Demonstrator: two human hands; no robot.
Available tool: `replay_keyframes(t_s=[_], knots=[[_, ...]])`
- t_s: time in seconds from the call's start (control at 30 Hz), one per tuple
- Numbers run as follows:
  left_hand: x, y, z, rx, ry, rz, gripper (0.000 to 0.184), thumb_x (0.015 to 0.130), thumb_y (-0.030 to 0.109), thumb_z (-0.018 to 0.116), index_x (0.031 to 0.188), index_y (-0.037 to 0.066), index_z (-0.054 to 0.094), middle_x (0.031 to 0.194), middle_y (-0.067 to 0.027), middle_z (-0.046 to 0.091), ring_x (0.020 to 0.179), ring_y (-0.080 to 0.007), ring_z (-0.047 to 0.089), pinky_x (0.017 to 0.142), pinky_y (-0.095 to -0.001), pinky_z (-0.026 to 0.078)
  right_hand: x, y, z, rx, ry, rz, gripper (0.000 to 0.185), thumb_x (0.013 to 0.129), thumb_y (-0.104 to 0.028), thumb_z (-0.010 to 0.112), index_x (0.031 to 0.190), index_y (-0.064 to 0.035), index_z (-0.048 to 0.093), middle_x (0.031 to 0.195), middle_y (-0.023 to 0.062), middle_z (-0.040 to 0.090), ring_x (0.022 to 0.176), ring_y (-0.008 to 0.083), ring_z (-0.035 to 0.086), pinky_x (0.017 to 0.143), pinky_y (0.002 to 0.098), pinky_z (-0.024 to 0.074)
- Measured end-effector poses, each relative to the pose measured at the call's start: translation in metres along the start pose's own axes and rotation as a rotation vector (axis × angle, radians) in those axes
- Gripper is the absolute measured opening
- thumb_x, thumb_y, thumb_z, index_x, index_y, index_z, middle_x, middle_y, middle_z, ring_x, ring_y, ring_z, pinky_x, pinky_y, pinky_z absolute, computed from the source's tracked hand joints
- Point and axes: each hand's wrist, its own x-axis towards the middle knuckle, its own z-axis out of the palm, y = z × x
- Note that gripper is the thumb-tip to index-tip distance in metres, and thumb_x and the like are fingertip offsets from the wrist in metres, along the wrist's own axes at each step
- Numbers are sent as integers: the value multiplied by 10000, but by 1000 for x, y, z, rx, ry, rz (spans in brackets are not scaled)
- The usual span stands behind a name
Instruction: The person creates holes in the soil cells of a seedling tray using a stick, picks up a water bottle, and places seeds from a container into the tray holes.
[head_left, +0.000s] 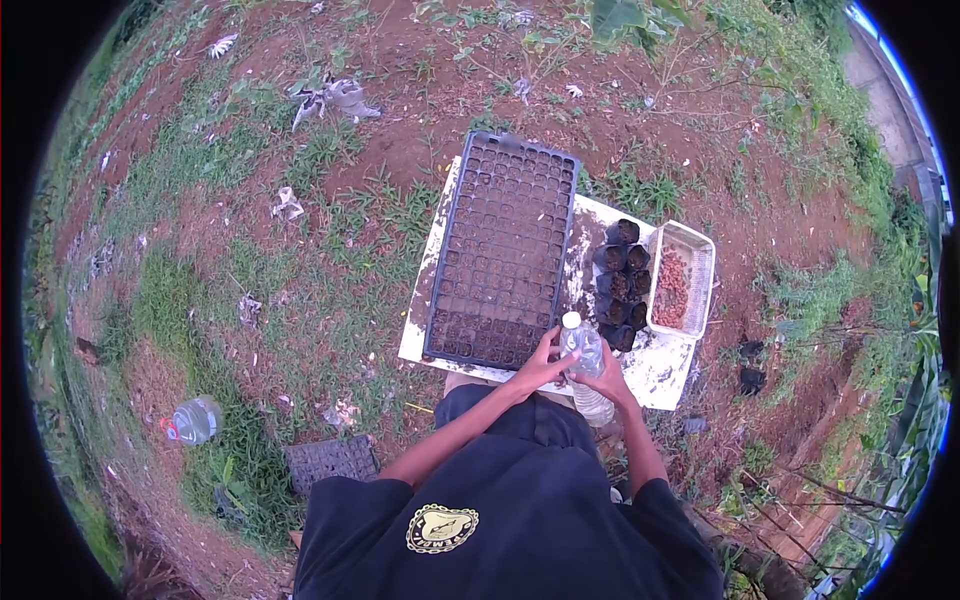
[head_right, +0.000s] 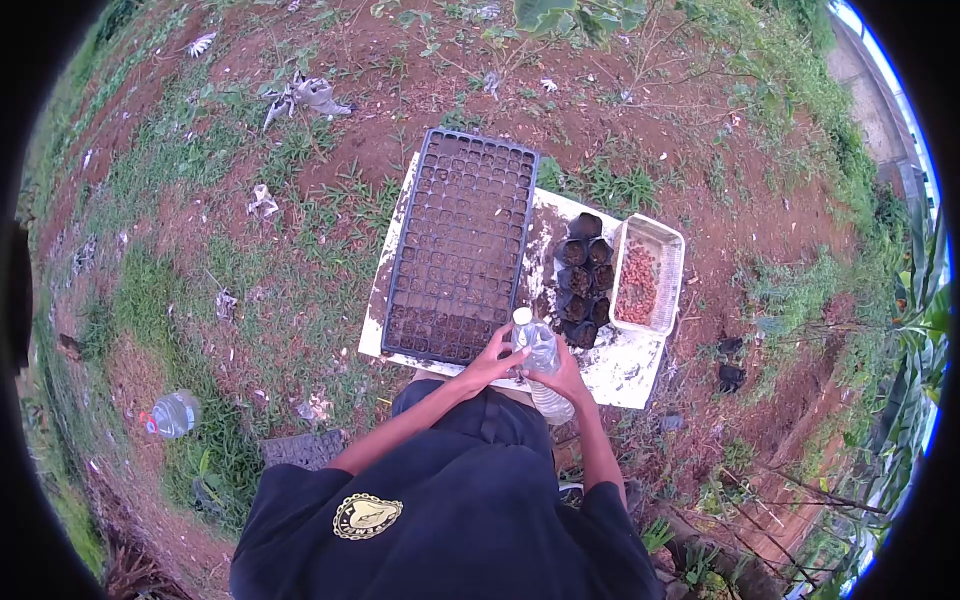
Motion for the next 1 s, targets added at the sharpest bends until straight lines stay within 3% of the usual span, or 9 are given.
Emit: replay_keyframes(t_s=[0.07, 0.13, 0.2, 0.47, 0.6, 0.73, 0.83, 1.0], knots=[[-1, 9, -4, -30, -37, 41, 844, 987, 405, 599, 1571, 116, 63, 1428, -203, 421, 1250, -280, 519, 1004, -395, 486, -1, -16, -6, 48, 25, 25, 875, 665, -311, 891, 1371, -35, 453, 1265, 147, 604, 1179, 243, 589, 1023, 391, 449], [0, 20, -10, -115, -4, 29, 821, 993, 419, 583, 1569, 119, 79, 1444, -204, 428, 1238, -285, 544, 1003, -398, 483, 2, -22, -13, 142, 200, -56, 886, 674, -259, 887, 1392, -37, 418, 1288, 139, 577, 1199, 239, 570, 1038, 395, 437], [-3, 30, -16, -94, 75, 84, 719, 1030, 451, 483, 1559, 127, 122, 1449, -197, 453, 1224, -290, 566, 983, -407, 489, 13, -29, -24, 268, 297, -118, 932, 683, -199, 889, 1429, -40, 355, 1329, 140, 521, 1224, 252, 544, 1061, 403, 426], [-9, 36, -68, -199, 302, 162, 613, 1038, 463, 451, 1500, 127, 228, 1414, -196, 483, 1167, -303, 605, 945, -414, 514, 128, -76, -63, 272, 767, -398, 1003, 644, -230, 933, 1420, -7, 340, 1320, 140, 499, 1210, 252, 528, 1058, 387, 425], [-26, 36, -83, -225, 383, 199, 618, 1029, 479, 465, 1487, 123, 250, 1366, -185, 520, 1121, -284, 628, 914, -402, 520, 200, -86, -69, 191, 854, -529, 972, 611, -259, 946, 1381, -85, 379, 1284, 136, 536, 1183, 255, 549, 1017, 403, 446], [-46, 24, -101, -254, 464, 210, 567, 1044, 429, 454, 1480, 124, 257, 1363, -188, 523, 1110, -287, 633, 910, -408, 528, 242, -74, -59, 235, 875, -400, 970, 590, -250, 951, 1369, -105, 391, 1261, 145, 564, 1159, 261, 575, 1012, 401, 453], [-57, 12, -114, -265, 530, 192, 589, 1041, 421, 464, 1491, 116, 238, 1376, -197, 509, 1114, -302, 628, 893, -411, 537, 251, -69, -54, 178, 886, -345, 1086, 552, -344, 965, 1396, -73, 337, 1256, 166, 567, 1162, 277, 569, 1018, 407, 444], [-60, 5, -130, -257, 572, 175, 633, 1032, 425, 482, 1509, 111, 208, 1383, -202, 498, 1109, -314, 629, 885, -407, 539, 249, -62, -59, 150, 903, -277, 1115, 569, -346, 958, 1413, -79, 279, 1267, 169, 551, 1175, 287, 557, 1016, 412, 444]])
